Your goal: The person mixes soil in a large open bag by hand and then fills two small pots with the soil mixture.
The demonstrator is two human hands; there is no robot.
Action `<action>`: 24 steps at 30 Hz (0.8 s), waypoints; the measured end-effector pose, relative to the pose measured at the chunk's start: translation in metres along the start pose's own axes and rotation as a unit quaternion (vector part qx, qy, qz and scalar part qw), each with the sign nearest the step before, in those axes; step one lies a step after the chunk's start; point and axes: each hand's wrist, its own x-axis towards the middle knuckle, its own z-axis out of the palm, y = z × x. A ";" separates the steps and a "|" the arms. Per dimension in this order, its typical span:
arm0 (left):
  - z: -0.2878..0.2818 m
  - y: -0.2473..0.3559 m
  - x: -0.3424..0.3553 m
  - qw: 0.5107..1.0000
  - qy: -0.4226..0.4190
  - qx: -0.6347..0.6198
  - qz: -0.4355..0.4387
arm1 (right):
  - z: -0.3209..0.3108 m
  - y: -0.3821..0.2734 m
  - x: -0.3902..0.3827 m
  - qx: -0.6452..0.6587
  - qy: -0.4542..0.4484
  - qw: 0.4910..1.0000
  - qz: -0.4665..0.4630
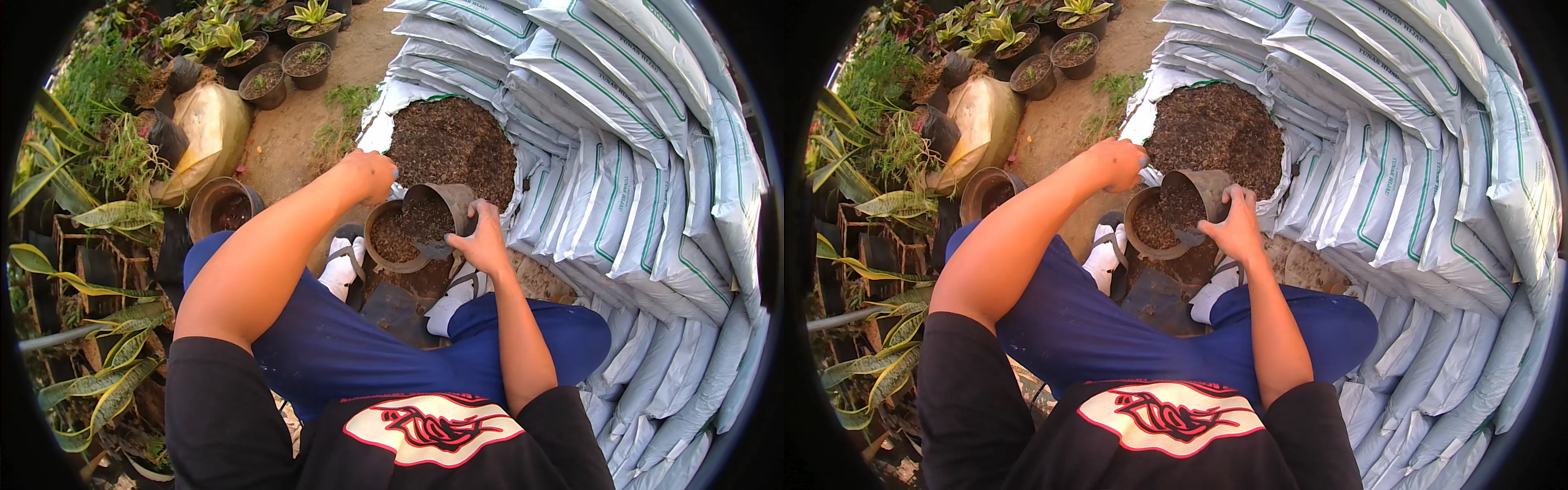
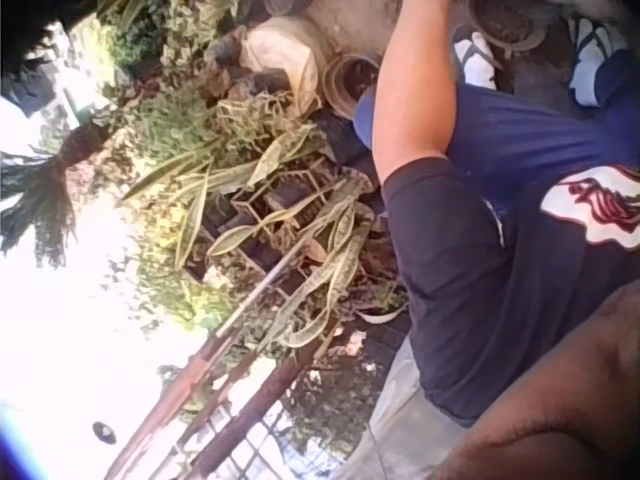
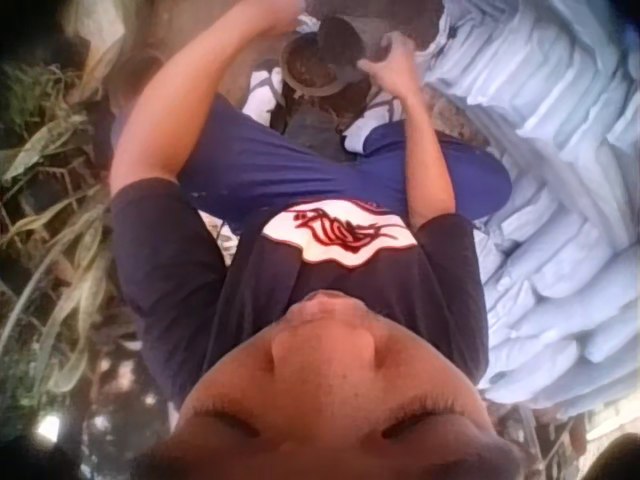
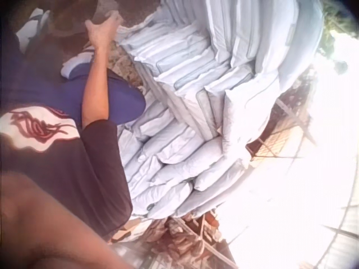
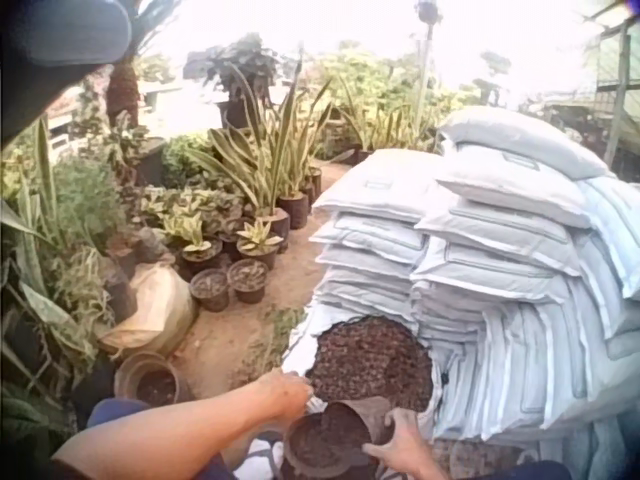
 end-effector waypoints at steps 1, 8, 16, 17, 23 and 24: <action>-0.002 0.001 0.001 1.000 -0.017 0.001 -0.005 | 0.003 0.000 -0.001 -0.007 0.004 1.000 -0.009; 0.019 -0.006 0.028 0.992 -0.107 -0.063 -0.020 | 0.009 -0.003 -0.005 -0.041 0.008 0.999 -0.024; 0.032 -0.029 0.035 0.985 -0.136 -0.085 -0.059 | 0.019 -0.002 -0.006 -0.065 0.040 0.996 -0.053; 0.037 -0.032 0.038 0.986 -0.126 -0.095 -0.049 | 0.018 -0.003 -0.006 -0.059 0.018 0.997 -0.045; 0.027 -0.023 0.028 0.985 -0.117 -0.110 -0.066 | 0.016 -0.006 -0.004 -0.038 0.004 0.999 -0.026; 0.034 -0.023 0.026 0.988 -0.076 -0.114 -0.066 | 0.017 -0.007 -0.004 -0.036 0.002 0.999 -0.028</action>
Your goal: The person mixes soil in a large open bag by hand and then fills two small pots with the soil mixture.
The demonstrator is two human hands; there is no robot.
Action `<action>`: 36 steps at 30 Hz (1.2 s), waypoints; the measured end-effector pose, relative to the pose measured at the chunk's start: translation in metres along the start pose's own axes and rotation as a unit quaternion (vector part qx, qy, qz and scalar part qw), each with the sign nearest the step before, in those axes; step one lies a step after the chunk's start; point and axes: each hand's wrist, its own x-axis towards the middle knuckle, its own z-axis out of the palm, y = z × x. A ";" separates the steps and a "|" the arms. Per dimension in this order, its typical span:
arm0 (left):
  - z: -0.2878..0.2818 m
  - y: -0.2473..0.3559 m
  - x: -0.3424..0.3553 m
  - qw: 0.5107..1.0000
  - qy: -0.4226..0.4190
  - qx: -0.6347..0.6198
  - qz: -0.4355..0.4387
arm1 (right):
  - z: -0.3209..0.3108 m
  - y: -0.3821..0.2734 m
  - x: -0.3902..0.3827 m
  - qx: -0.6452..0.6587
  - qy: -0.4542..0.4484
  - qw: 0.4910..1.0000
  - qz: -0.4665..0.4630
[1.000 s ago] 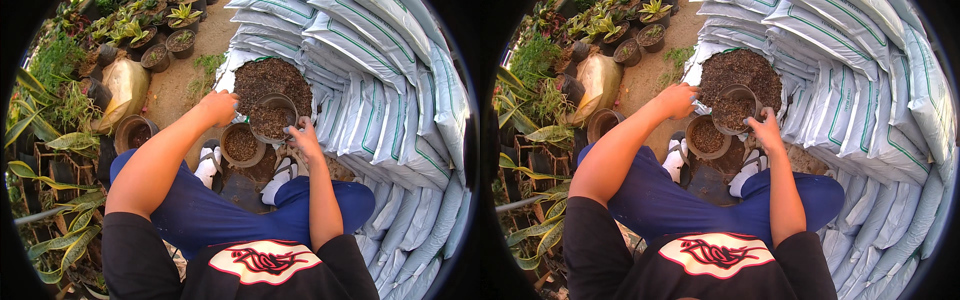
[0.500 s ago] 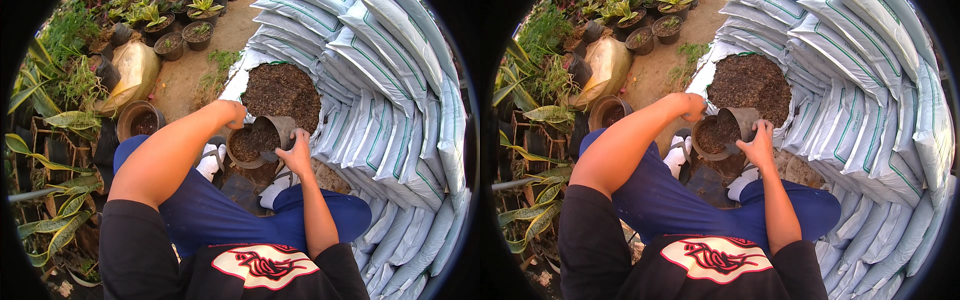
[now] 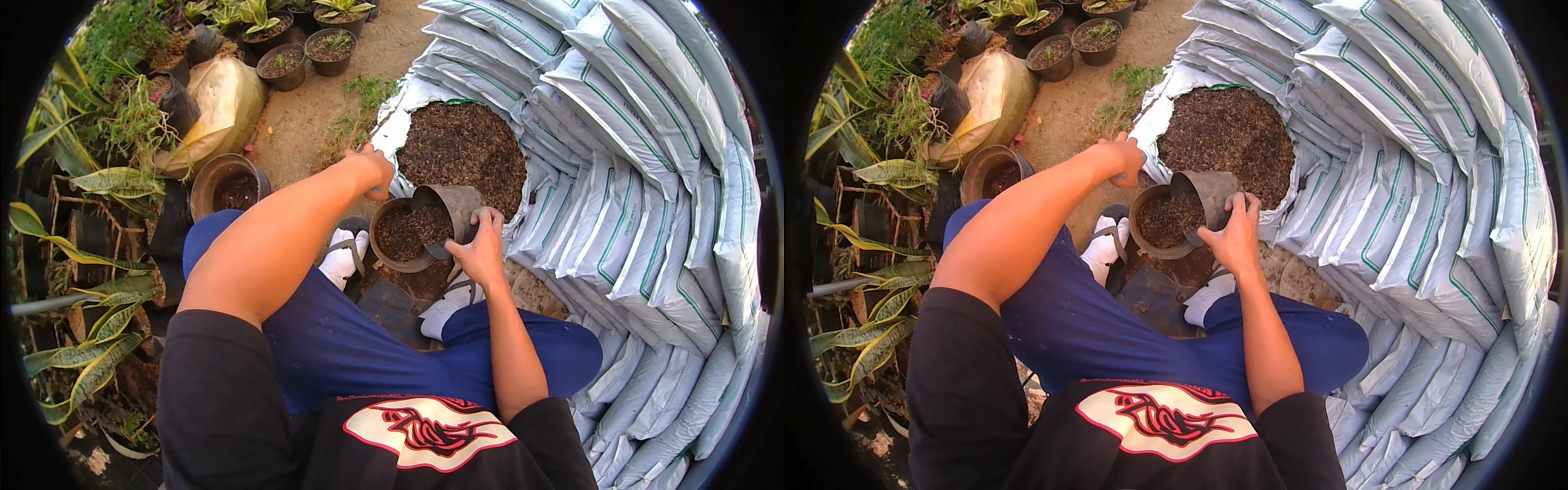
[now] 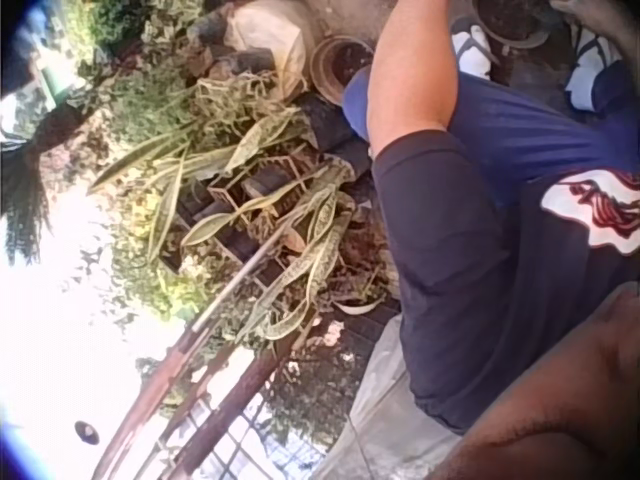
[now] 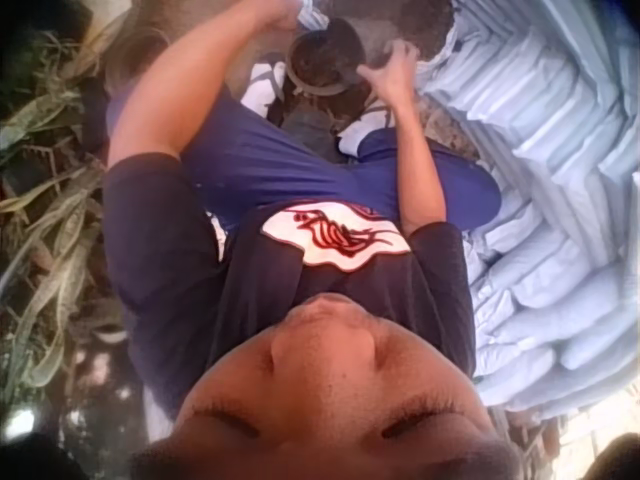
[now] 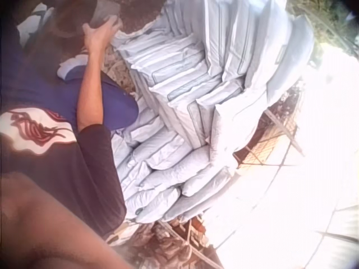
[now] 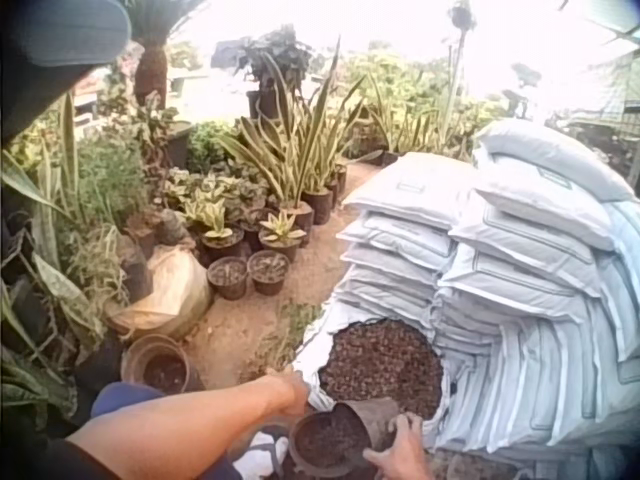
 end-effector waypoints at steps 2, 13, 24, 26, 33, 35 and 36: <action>0.007 -0.003 0.006 0.999 0.019 -0.017 -0.027 | 0.002 -0.002 0.000 0.003 0.000 1.000 -0.009; -0.010 0.009 -0.017 0.996 -0.018 0.075 -0.037 | 0.005 -0.004 -0.001 -0.044 0.038 0.998 -0.030; 0.011 0.016 -0.012 0.992 0.008 0.128 -0.009 | 0.014 -0.020 0.000 0.004 0.006 1.000 -0.027; 0.005 0.015 -0.013 0.992 0.014 0.121 -0.011 | 0.017 -0.024 -0.003 -0.023 0.032 0.999 -0.031; 0.036 0.016 -0.012 0.986 0.023 0.164 0.009 | 0.018 -0.013 0.001 0.001 -0.004 0.998 -0.061; 0.027 0.024 -0.017 0.988 -0.019 0.153 0.019 | 0.014 -0.006 0.000 -0.004 0.000 0.998 -0.065; 0.024 0.025 -0.016 0.988 -0.024 0.148 0.018 | 0.013 -0.004 -0.001 0.002 0.013 0.998 -0.058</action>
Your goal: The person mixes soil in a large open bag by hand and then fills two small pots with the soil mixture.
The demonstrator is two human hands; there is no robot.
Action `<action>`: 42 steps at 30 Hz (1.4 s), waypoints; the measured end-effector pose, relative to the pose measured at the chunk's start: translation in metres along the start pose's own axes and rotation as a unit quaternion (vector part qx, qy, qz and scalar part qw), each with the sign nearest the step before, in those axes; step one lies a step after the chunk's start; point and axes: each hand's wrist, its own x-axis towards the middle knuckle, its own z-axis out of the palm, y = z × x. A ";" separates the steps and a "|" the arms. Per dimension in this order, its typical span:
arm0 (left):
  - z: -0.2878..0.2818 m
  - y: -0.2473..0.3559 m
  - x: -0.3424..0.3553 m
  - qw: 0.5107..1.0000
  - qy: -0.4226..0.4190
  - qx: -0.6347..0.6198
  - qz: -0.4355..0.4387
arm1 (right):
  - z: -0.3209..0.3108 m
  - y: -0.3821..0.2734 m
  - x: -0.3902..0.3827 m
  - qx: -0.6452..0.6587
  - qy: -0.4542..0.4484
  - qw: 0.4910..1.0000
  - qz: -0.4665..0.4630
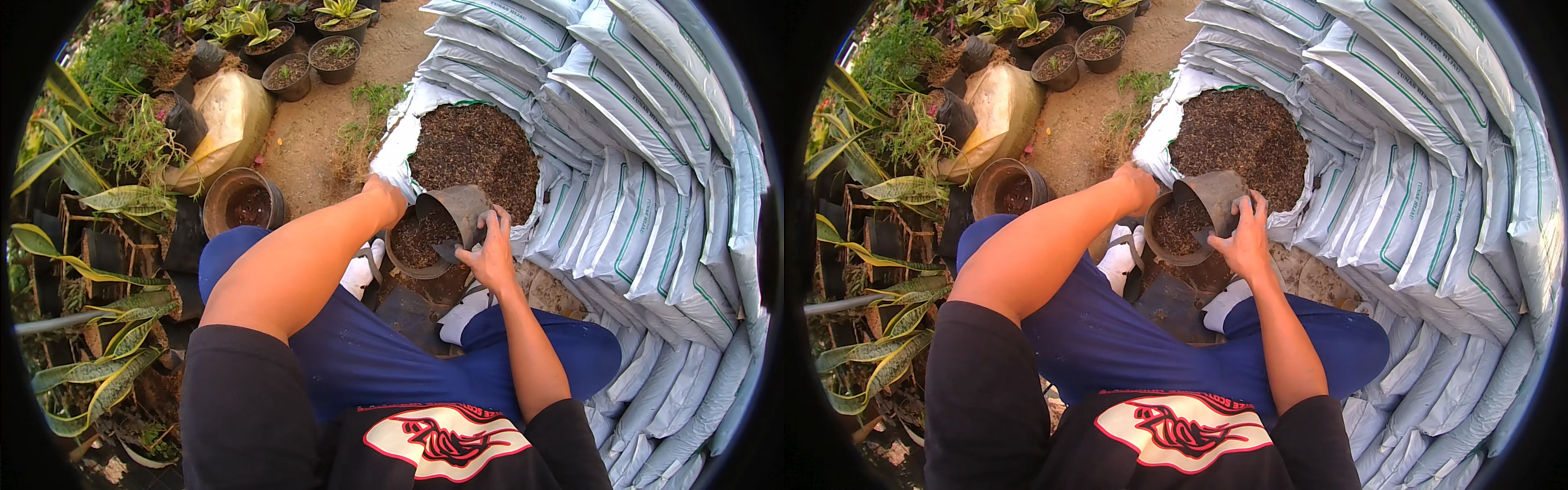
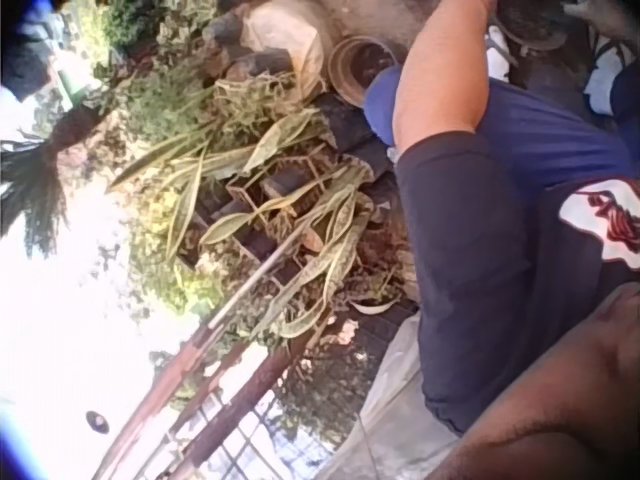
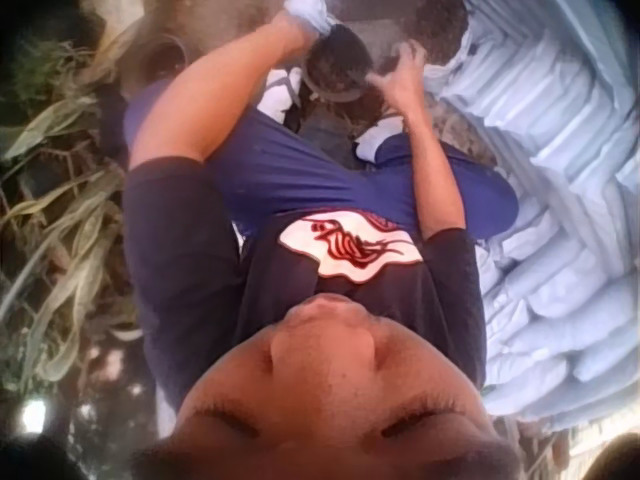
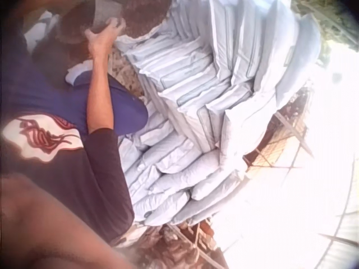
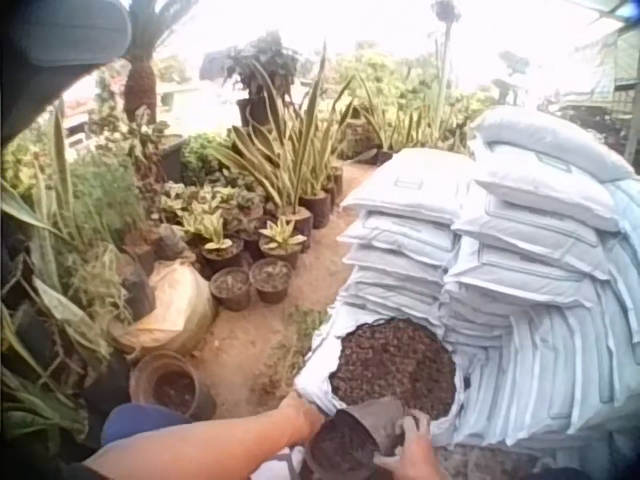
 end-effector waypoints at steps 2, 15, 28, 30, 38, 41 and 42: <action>-0.007 -0.003 0.003 1.000 -0.010 -0.009 0.000 | -0.004 0.003 -0.004 -0.005 -0.003 1.000 0.002; -0.011 0.000 0.017 0.998 0.007 -0.053 0.027 | -0.025 0.001 -0.017 -0.062 -0.062 0.996 -0.001; 0.004 -0.011 0.035 0.997 0.010 -0.074 0.023 | -0.005 -0.010 -0.005 -0.040 -0.029 0.998 -0.032; 0.006 -0.013 0.038 0.996 0.015 -0.087 0.024 | 0.001 -0.010 -0.006 -0.060 0.013 0.998 -0.032; -0.007 -0.009 0.038 0.997 0.014 -0.071 0.027 | 0.009 -0.012 -0.010 -0.064 0.054 0.996 -0.016; -0.009 -0.008 0.035 0.997 0.005 -0.071 0.030 | 0.003 -0.015 -0.010 -0.054 -0.031 0.998 -0.011; -0.011 -0.008 0.035 0.997 0.000 -0.069 0.030 | 0.003 -0.014 -0.010 -0.058 -0.004 0.998 -0.016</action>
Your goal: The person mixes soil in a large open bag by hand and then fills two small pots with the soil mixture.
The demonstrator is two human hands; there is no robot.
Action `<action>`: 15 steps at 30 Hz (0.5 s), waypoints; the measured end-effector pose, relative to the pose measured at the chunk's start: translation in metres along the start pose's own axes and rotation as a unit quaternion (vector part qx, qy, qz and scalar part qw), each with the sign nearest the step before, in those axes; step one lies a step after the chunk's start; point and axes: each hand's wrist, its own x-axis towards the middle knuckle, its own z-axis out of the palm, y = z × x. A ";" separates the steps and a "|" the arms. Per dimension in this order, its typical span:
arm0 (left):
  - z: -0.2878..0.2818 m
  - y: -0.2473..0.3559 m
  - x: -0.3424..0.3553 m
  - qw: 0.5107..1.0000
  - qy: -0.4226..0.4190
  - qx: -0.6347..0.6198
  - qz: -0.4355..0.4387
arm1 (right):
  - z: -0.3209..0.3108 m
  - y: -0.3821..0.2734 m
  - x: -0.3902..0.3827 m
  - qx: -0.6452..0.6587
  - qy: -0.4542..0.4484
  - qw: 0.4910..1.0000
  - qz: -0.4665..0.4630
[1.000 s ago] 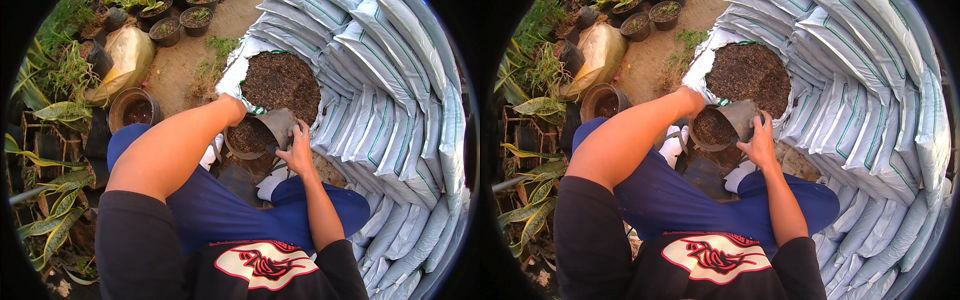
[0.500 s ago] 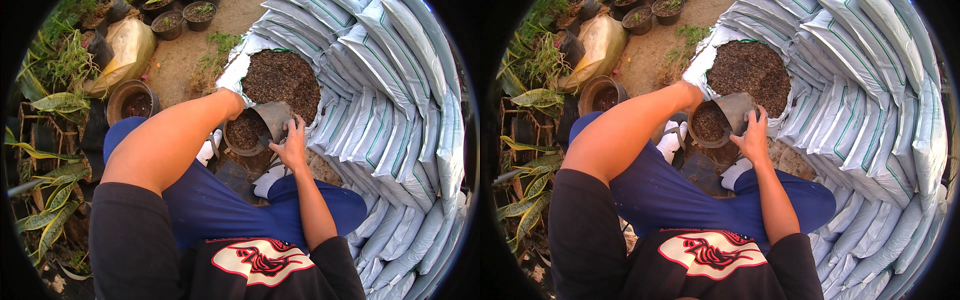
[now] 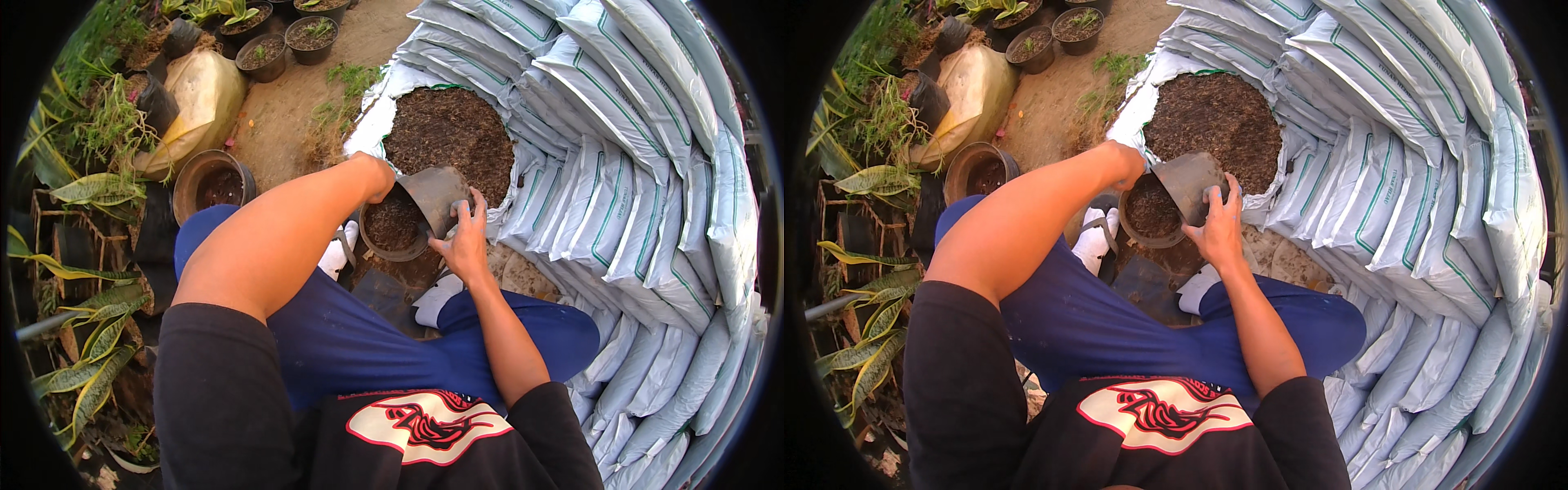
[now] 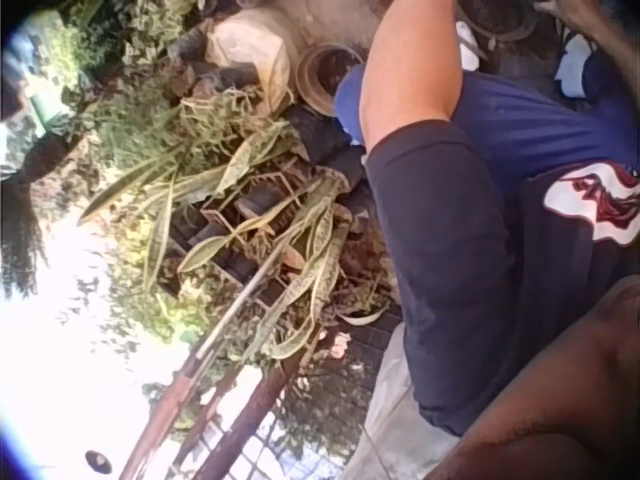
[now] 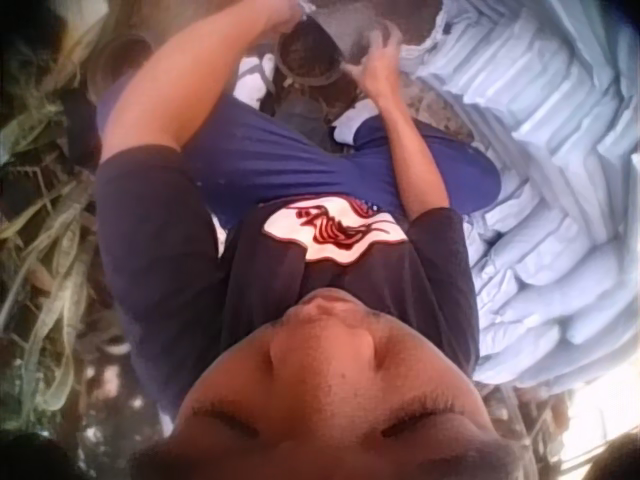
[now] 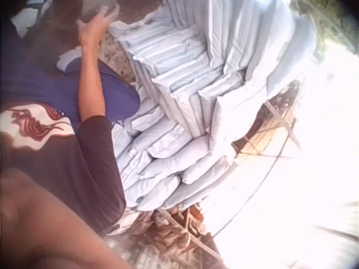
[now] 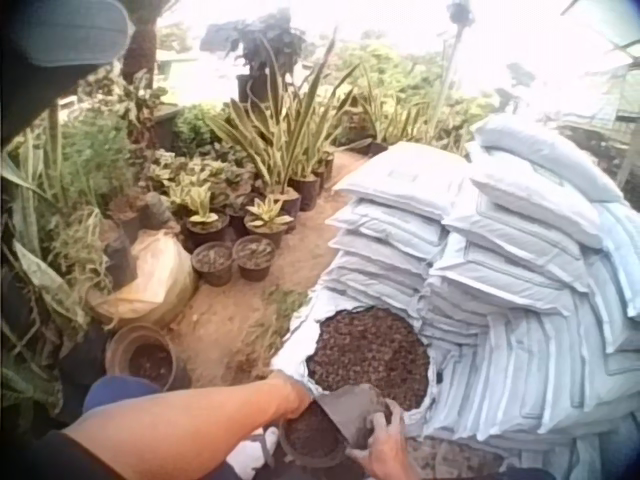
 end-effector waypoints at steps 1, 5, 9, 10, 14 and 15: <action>-0.002 0.001 0.000 1.000 -0.006 0.003 -0.004 | 0.002 0.002 0.000 -0.004 0.027 1.000 -0.004; -0.002 0.000 0.004 1.000 -0.013 0.004 -0.012 | -0.005 0.001 -0.001 -0.021 0.007 1.000 -0.015; -0.009 0.005 0.008 0.999 -0.030 0.016 -0.018 | -0.017 0.010 0.002 -0.014 0.094 0.995 0.023; -0.007 0.002 0.012 1.000 -0.022 0.018 -0.011 | -0.022 0.010 0.005 -0.011 0.107 0.994 0.030; -0.030 0.009 0.013 0.998 -0.019 0.055 0.013 | -0.051 0.023 0.012 0.024 0.196 0.976 0.095; -0.041 0.016 0.010 0.997 -0.025 0.069 0.015 | -0.059 0.028 0.013 0.017 0.229 0.968 0.100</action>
